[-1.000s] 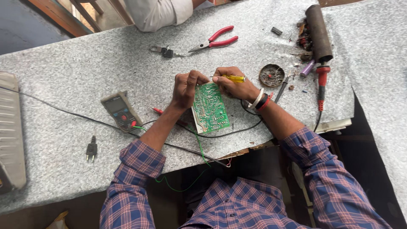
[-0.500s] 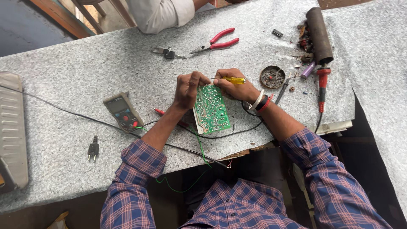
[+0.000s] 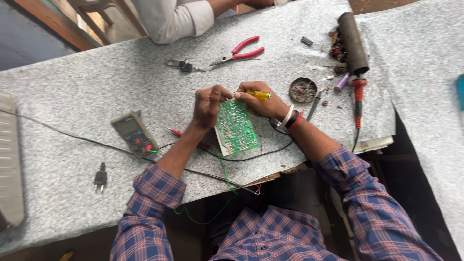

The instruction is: The person works on a green circuit board at a repair bench, using a soldering iron on its components and probing the board with multimeter test leads. They turn the board over, carry it to a lower shelf area, and continue testing it with the multimeter probes.

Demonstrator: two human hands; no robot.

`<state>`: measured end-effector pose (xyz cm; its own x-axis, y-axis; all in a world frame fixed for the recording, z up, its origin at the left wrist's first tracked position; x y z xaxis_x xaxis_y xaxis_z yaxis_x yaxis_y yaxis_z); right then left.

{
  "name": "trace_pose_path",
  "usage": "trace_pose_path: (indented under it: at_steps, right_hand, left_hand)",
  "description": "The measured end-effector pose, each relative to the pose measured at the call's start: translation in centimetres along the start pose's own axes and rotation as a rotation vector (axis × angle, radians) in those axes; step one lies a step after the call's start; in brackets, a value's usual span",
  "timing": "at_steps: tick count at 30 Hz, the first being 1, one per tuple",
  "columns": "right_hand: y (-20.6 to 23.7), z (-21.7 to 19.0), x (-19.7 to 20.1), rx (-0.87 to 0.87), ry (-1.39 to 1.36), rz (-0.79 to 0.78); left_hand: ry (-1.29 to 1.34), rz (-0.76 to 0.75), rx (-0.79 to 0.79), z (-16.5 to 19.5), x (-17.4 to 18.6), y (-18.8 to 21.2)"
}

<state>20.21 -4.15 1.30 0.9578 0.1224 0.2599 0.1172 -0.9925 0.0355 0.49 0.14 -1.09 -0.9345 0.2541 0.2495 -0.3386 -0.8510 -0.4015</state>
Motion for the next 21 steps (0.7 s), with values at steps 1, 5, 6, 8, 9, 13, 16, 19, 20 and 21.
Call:
trace_pose_path:
  at_steps: [1,5,6,8,9,13,16,19,20,21]
  right_hand:
    - [0.0,0.0,-0.1,0.016,0.016,-0.001]
    - [0.2,0.0,0.1,-0.026,-0.042,-0.013]
    - [0.1,0.0,0.2,-0.054,-0.087,-0.018]
    - [0.2,0.0,0.3,0.016,-0.145,-0.046]
    - [0.1,0.0,0.3,0.054,-0.172,-0.061]
    - [0.1,0.3,0.3,-0.018,-0.31,-0.105]
    - [0.4,0.5,0.7,-0.061,-0.333,-0.141]
    - [0.6,0.5,1.0,-0.05,-0.365,-0.194]
    - [0.5,0.5,1.2,-0.07,-0.455,-0.225]
    - [0.4,0.5,0.8,-0.092,-0.552,-0.26]
  left_hand:
    - [0.012,-0.002,-0.035,0.2,0.0,0.0]
    - [-0.074,-0.031,-0.158,1.2,0.1,0.3]
    - [-0.134,-0.039,-0.192,1.5,0.1,0.1]
    - [-0.241,-0.047,-0.197,2.1,0.1,0.2]
    - [-0.295,-0.049,-0.203,2.3,0.2,0.2]
    - [-0.293,-0.033,-0.353,3.3,0.3,0.2]
    - [-0.312,-0.036,-0.399,3.8,-0.1,0.3]
    - [-0.295,-0.038,-0.42,4.1,-0.8,0.6]
    - [-0.303,-0.04,-0.413,4.2,-1.0,0.7]
    - [-0.317,-0.045,-0.401,4.2,-1.0,0.9]
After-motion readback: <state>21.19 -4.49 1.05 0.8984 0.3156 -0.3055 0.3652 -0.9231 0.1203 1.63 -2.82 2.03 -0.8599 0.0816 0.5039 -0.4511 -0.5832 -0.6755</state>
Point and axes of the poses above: each hand's wrist, its own y-axis away from the middle knuckle, its own x-axis out of the back of the hand, z = x × y, the point moved 1 cm from there along -y, towards the middle knuckle, and after that the axes turned 7 degrees about z, right-handed, at the moved point
